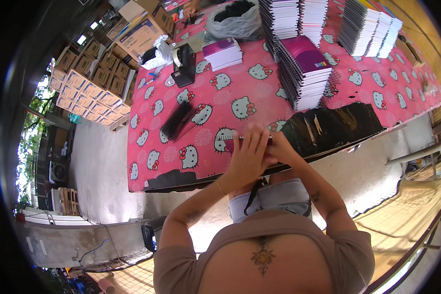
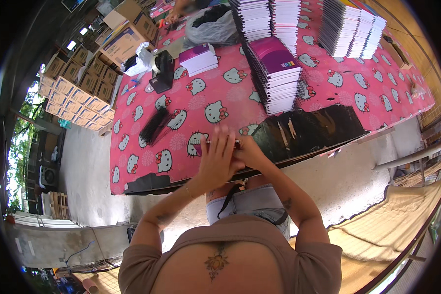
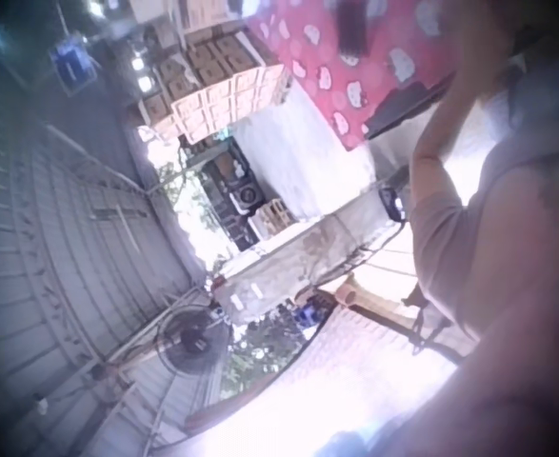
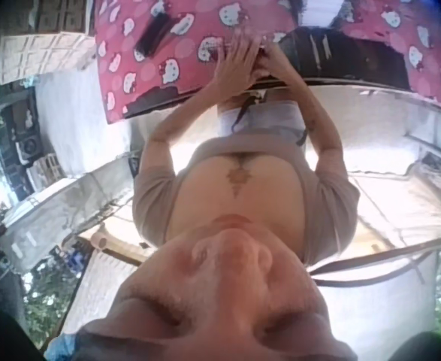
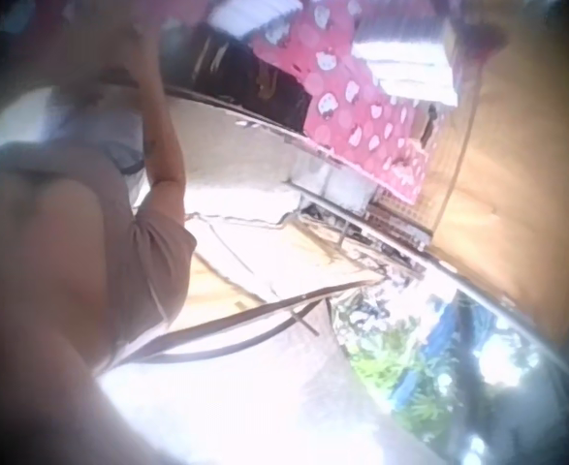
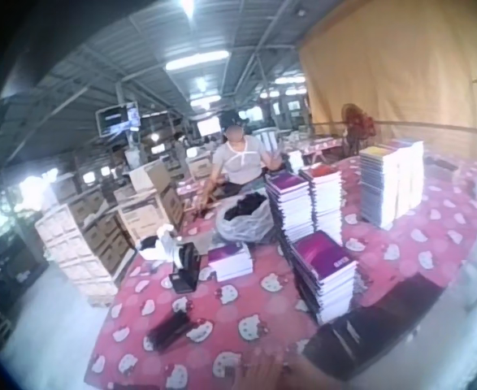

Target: The person picks up a notebook cover and a metal spiral coil, manually threads the coil through the pre-punched holes of the cover and paper stack, and places the finished notebook onto a pile on the table.

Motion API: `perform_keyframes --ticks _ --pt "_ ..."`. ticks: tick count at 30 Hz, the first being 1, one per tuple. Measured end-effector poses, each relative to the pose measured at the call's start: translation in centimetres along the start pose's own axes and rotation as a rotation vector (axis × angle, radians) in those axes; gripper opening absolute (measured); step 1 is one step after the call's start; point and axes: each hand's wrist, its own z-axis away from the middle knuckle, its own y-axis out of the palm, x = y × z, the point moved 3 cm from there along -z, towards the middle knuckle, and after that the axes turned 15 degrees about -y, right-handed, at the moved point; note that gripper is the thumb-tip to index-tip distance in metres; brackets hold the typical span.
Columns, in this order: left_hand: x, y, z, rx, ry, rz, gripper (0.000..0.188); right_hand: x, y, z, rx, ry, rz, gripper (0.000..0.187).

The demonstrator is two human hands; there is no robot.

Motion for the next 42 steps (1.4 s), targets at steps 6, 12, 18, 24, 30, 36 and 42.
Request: perform_keyframes --ticks 6,12,18,24,30,36,42 --pt "0.7 -1.0 -1.0 -0.17 -0.042 0.169 0.051 0.3 -0.1 -0.7 -0.042 0.066 -0.008 0.033" --pt "2.1 -2.1 -2.6 -0.218 -0.009 0.196 0.017 5.1 -2.1 -1.1 -0.02 -0.066 0.167 0.034" --pt "2.1 -1.7 -2.6 -0.231 -0.002 0.247 0.015 6.2 -5.8 -1.1 0.02 0.036 0.144 0.022" --pt "2.3 -2.3 -2.8 -0.2 -0.023 0.26 0.015 6.5 -6.0 -2.4 0.202 -0.085 0.246 0.016" --pt "2.9 -3.0 -3.2 -0.091 -0.037 0.31 0.015 6.8 -5.5 -2.9 0.236 -0.104 0.158 0.013" --pt "1.8 -4.0 -3.3 -0.049 -0.01 0.336 0.016 6.8 -4.4 -2.7 0.099 -0.265 0.537 0.014" --pt "1.4 -6.5 -4.5 0.051 -0.263 0.482 0.025 12.4 -2.6 -3.0 -0.347 -0.248 0.447 0.041"
